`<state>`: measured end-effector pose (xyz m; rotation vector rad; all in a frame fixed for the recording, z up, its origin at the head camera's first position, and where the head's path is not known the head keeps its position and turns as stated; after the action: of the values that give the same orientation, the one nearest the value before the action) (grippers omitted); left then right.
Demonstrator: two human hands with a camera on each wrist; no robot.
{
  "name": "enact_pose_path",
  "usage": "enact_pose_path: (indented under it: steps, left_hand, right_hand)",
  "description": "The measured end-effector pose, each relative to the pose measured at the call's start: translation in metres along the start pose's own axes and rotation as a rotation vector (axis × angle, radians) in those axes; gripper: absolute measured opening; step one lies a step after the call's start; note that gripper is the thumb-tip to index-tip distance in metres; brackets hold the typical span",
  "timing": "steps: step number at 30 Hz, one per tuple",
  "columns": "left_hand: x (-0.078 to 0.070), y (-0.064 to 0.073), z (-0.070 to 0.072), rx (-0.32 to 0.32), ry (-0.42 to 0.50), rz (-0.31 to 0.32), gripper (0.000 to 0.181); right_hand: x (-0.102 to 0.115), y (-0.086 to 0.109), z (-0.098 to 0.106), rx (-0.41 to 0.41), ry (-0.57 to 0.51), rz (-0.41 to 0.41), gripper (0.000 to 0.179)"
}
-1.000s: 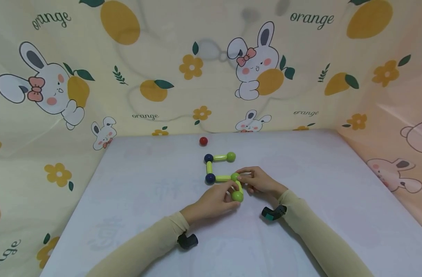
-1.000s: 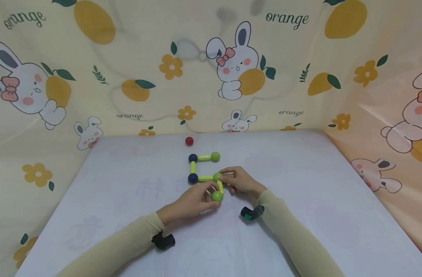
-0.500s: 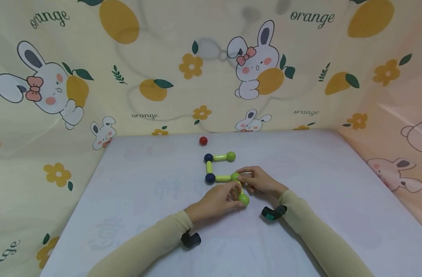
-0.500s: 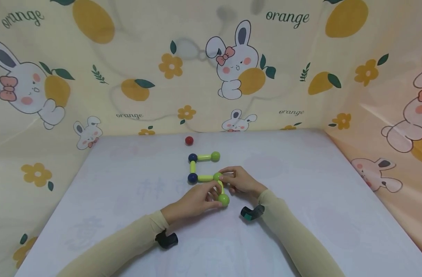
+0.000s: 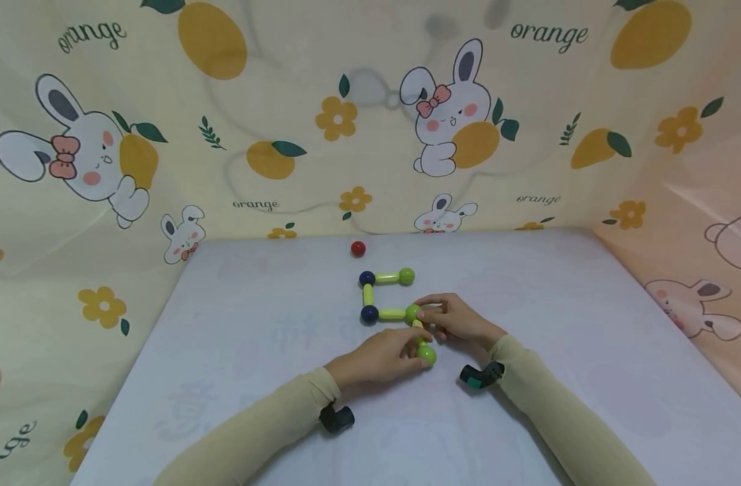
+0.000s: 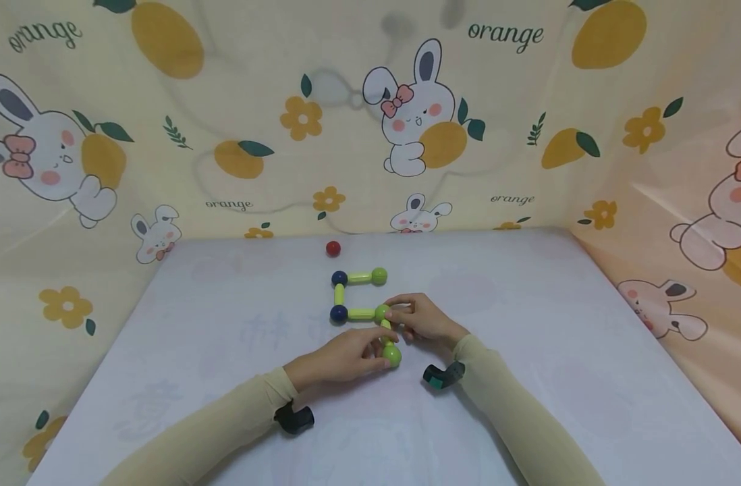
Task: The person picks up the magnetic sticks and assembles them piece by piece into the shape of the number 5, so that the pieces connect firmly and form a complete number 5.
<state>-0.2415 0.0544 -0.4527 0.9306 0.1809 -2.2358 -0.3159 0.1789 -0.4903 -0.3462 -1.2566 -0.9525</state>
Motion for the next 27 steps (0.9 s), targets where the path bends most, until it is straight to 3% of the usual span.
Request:
enact_pose_path:
  steps: [11, 21, 27]
  left_hand:
    - [0.004, 0.0, -0.001, 0.029, -0.002, -0.021, 0.041]
    - [0.01, 0.002, -0.001, 0.108, 0.102, -0.036, 0.048]
    - [0.012, 0.004, 0.0, 0.136, 0.134, -0.03, 0.05]
  right_hand:
    - [0.001, 0.001, 0.001, -0.013, 0.012, 0.012, 0.047]
    - [0.001, 0.001, 0.0, -0.021, 0.024, 0.005, 0.049]
    - [-0.004, 0.014, 0.002, -0.041, -0.024, -0.032, 0.051]
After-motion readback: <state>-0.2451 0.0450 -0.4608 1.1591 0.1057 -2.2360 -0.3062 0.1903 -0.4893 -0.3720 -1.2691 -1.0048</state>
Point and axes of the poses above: each hand's wrist, its own y-axis away from the middle knuckle, its own z-axis out of the back of the hand, x = y × z, the point moved 8 cm from there along -y, towards the middle knuckle, and after that the axes turned 6 degrees about x, right-handed, at the moved point
